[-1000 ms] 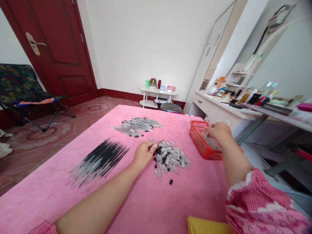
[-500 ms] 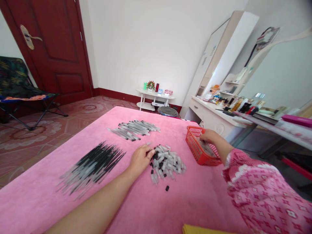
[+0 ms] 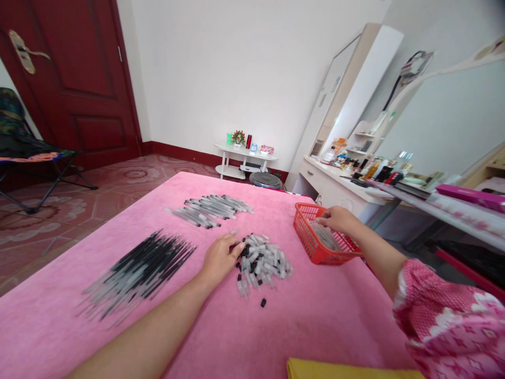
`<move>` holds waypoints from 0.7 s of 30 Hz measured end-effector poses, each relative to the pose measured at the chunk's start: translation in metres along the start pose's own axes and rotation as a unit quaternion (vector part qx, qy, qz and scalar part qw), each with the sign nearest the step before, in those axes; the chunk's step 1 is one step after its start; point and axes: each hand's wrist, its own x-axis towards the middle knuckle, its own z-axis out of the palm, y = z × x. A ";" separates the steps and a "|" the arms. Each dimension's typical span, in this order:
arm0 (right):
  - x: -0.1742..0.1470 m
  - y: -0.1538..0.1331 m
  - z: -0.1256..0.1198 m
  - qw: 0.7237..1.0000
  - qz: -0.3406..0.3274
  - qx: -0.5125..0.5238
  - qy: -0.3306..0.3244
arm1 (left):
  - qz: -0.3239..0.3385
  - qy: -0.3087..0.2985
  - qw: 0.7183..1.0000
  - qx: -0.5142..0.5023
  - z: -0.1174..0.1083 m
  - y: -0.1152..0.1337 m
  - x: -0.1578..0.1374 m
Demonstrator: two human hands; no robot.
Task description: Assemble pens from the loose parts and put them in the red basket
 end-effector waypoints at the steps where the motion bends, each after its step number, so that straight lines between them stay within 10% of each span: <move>1: -0.003 -0.008 0.000 0.999 -0.015 0.031 -0.008 | 0.000 -0.001 1.000 0.000 0.000 0.000 0.000; 12: -0.028 -0.022 0.000 0.947 -0.018 0.272 -0.168 | 0.000 -0.006 1.000 0.011 0.000 -0.001 0.000; 21: -0.022 0.003 0.020 0.962 -0.001 0.206 -0.181 | 0.001 0.000 1.000 -0.001 0.001 -0.002 -0.001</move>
